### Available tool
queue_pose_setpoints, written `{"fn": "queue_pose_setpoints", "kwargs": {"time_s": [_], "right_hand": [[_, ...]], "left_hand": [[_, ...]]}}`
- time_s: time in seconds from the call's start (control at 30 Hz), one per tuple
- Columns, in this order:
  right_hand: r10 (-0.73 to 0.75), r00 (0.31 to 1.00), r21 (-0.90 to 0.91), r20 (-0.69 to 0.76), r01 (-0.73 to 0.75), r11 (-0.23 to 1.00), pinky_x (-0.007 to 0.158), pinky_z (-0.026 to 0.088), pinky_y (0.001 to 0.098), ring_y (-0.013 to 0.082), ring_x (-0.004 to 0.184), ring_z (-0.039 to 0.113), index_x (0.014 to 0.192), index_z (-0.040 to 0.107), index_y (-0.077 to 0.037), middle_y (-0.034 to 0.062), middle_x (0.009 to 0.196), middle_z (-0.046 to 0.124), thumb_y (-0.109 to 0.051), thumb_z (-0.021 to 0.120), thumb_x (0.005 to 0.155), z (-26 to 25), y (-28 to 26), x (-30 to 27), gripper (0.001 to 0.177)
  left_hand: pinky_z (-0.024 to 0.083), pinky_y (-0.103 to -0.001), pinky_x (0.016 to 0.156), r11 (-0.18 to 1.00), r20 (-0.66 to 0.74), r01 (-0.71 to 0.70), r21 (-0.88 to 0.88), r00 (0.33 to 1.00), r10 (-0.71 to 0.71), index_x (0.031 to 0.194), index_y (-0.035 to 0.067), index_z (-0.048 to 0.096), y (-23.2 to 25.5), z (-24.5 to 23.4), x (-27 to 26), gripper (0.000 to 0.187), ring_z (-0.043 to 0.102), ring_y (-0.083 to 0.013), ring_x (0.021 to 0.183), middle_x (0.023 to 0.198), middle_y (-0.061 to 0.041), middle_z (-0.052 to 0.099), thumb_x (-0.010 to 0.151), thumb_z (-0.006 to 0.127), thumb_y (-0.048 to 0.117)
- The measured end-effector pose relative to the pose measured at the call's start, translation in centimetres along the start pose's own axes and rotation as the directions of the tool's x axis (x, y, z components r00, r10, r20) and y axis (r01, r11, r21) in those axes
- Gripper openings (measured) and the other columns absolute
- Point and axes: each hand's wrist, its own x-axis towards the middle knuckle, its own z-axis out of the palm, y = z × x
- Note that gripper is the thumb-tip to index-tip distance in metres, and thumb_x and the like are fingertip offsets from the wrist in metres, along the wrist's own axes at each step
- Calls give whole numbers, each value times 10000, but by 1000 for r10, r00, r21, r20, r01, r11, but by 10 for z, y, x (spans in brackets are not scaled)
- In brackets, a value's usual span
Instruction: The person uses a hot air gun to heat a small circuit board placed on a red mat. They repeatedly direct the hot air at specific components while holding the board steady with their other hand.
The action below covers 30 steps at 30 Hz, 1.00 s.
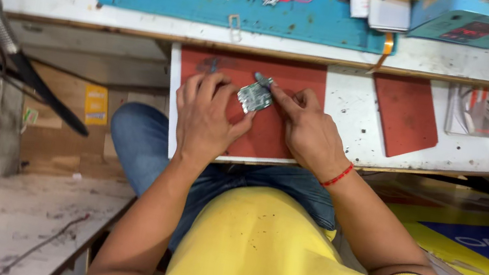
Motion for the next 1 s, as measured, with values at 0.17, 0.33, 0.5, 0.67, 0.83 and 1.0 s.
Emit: {"fn": "queue_pose_setpoints", "kwargs": {"time_s": [0.17,0.33,0.5,0.67,0.83,1.0], "right_hand": [[-72,997,37,37,71,997,699,545,491,417,823,642,1492,563,-177,218,1112,574,-28,558,934,0,-16,-6,577],[-152,988,-40,40,154,987,638,553,480,406,740,654,1463,590,-153,191,1089,612,-23,570,911,-11,-15,7,568],[-51,998,-66,-22,50,997,669,553,487,408,768,650,1484,584,-128,200,1126,615,-2,561,969,-4,-2,-4,531],[-123,990,-68,72,128,989,658,561,475,382,770,661,1486,584,-145,189,1052,616,32,559,891,-14,-5,-8,622],[-48,993,-112,103,60,992,657,579,478,385,739,666,1484,581,-156,221,1082,600,82,513,855,-15,-29,1,675],[-88,995,-200,48,96,975,621,558,505,421,727,643,1503,574,-162,230,1155,576,57,520,882,-4,-34,12,660]], "left_hand": [[373,-505,1026,999,1,-35,27,999,35,1111,73,711,-8,-2,-19,512,480,-340,1226,1249,-79,570,728,899,356],[387,-477,1033,1000,8,-18,-13,1000,18,1104,89,714,-11,5,-7,467,491,-286,1222,1225,-39,567,754,915,324],[384,-480,1028,999,-4,-14,-44,1000,14,1093,87,734,-8,5,-13,478,485,-290,1216,1229,-43,575,734,931,335],[386,-480,1034,999,4,-21,-33,1000,21,1090,83,749,-12,4,-9,467,487,-285,1219,1231,-44,576,737,928,331],[391,-471,1041,995,11,10,-97,1000,-9,1117,96,733,-16,4,-9,516,494,-285,1217,1243,-49,570,703,965,300],[385,-460,1067,982,-5,51,-182,999,-53,1238,88,664,-14,4,-8,660,500,-296,1242,1308,-75,528,685,994,234]]}}
